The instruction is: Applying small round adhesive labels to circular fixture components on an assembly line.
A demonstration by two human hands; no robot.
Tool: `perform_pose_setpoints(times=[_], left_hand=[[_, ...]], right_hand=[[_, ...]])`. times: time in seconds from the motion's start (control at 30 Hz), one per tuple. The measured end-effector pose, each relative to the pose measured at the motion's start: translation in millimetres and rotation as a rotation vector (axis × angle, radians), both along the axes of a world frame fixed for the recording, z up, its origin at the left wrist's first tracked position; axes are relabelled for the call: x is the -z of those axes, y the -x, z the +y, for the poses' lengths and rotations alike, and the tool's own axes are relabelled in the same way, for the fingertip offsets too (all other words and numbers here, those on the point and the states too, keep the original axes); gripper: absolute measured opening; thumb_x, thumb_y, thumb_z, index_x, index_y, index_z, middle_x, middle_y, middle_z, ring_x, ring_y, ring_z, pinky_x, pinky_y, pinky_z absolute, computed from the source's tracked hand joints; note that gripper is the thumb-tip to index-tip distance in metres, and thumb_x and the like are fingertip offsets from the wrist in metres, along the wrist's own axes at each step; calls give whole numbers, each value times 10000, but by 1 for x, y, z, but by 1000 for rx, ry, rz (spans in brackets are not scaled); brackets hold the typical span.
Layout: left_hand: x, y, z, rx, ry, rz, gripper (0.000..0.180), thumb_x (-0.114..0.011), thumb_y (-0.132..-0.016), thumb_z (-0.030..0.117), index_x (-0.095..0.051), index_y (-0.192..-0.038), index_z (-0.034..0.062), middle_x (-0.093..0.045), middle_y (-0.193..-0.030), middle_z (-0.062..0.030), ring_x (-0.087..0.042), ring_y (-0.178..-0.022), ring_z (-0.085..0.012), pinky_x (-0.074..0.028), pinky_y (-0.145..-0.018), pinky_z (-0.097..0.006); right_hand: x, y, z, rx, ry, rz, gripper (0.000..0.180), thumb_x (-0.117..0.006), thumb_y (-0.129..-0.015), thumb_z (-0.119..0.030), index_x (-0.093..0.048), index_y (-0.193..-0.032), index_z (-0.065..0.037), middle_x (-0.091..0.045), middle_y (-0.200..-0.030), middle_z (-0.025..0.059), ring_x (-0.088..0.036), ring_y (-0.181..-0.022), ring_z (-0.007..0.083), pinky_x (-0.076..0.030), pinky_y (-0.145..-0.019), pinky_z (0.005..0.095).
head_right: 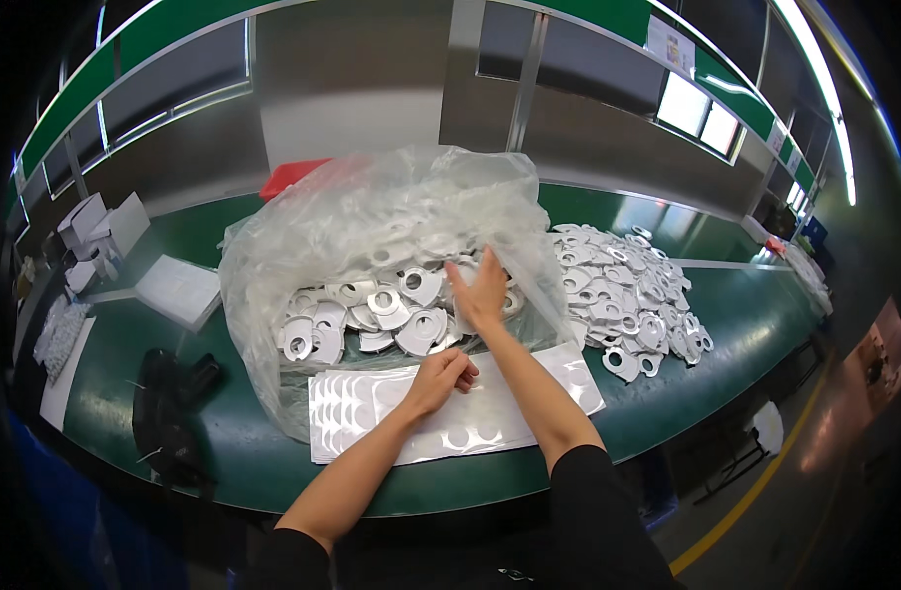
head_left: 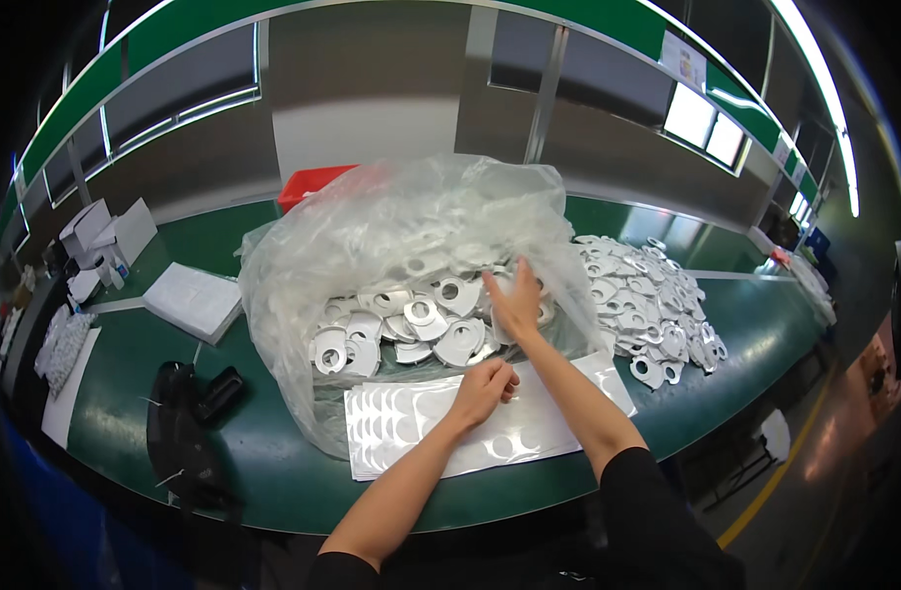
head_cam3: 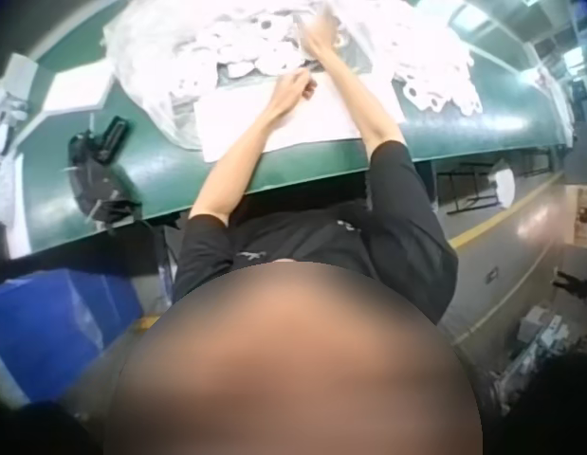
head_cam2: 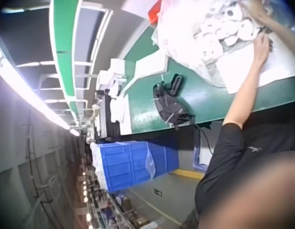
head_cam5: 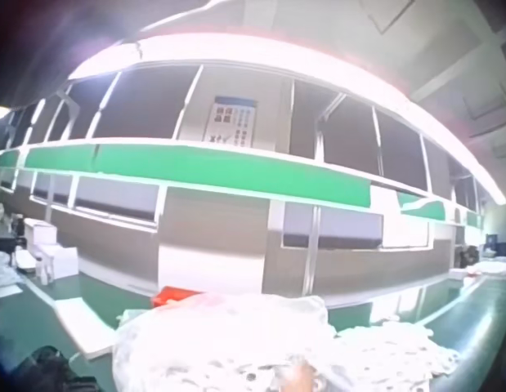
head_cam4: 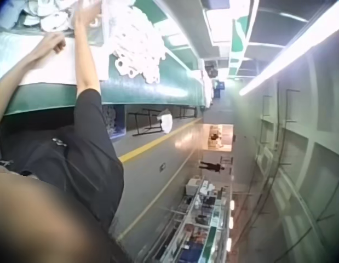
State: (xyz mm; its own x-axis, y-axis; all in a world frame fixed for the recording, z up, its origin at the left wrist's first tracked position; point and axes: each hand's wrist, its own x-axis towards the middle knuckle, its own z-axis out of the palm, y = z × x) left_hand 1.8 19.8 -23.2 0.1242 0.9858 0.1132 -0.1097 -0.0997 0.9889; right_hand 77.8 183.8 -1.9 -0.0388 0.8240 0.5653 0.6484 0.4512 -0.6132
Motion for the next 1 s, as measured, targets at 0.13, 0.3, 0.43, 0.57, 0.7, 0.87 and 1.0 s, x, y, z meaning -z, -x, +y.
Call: perform_pose_setpoints(times=[0.13, 0.3, 0.43, 0.57, 0.7, 0.87, 1.0], left_hand=[[-3, 0, -2, 43, 13, 49, 263, -426, -934, 187, -569, -959, -32, -597, -822, -82, -584, -703, -146, -508, -673, -262], [0, 9, -1, -63, 126, -258, 263, -368, -920, 120, -542, -1036, -40, -627, -861, -118, -626, -753, -179, -514, -690, -280], [4, 9, 2, -91, 65, -270, 247, -389, -913, 103, -526, -1061, -38, -613, -923, -107, -612, -766, -167, -508, -709, -269], [0, 11, 5, -167, 34, -179, 271, -444, -872, 65, -526, -1098, -60, -587, -1033, -95, -572, -875, -148, -502, -761, -275], [-16, 29, 19, -236, 126, -84, 346, -467, -813, 42, -534, -1147, -19, -551, -986, -41, -527, -846, -102, -458, -742, -239], [-49, 59, 23, -258, 43, 73, 511, -502, -829, 98, -406, -1320, -8, -528, -1037, -49, -503, -881, -112, -424, -755, -240], [-68, 68, -8, -11, 123, -308, 517, -541, -895, 247, -368, -1331, 28, -435, -1331, -106, -459, -1155, -192, -407, -959, -349]], right_hand=[[-4, 53, -15, -62, -51, -212, 735, -573, -793, -523, -455, -1266, 27, -510, -1208, 248, -475, -1094, 393, -344, -963, 449], [-22, 102, -36, -419, -12, -304, 520, -589, -800, -414, -589, -1050, 42, -564, -1102, 251, -515, -995, 406, -382, -928, 445], [-35, 100, -43, -553, 88, -272, 447, -647, -762, -328, -609, -1065, -1, -590, -1070, 229, -553, -1015, 366, -439, -886, 395], [-43, 64, -39, -719, -29, -147, 376, -720, -702, -190, -653, -1047, -56, -652, -951, 146, -617, -785, 255, -492, -720, 331], [-48, 18, -41, -666, 59, -52, 271, -664, -770, -104, -655, -1036, -52, -659, -936, 159, -632, -750, 230, -497, -684, 316], [-41, -24, -70, -505, 3, 344, 193, -596, -873, -178, -647, -982, -27, -641, -870, 82, -573, -742, 156, -444, -660, 263], [-23, -37, -112, -507, 415, 669, 255, -524, -945, -235, -628, -976, -4, -567, -781, -18, -446, -708, 20, -364, -600, 188]])
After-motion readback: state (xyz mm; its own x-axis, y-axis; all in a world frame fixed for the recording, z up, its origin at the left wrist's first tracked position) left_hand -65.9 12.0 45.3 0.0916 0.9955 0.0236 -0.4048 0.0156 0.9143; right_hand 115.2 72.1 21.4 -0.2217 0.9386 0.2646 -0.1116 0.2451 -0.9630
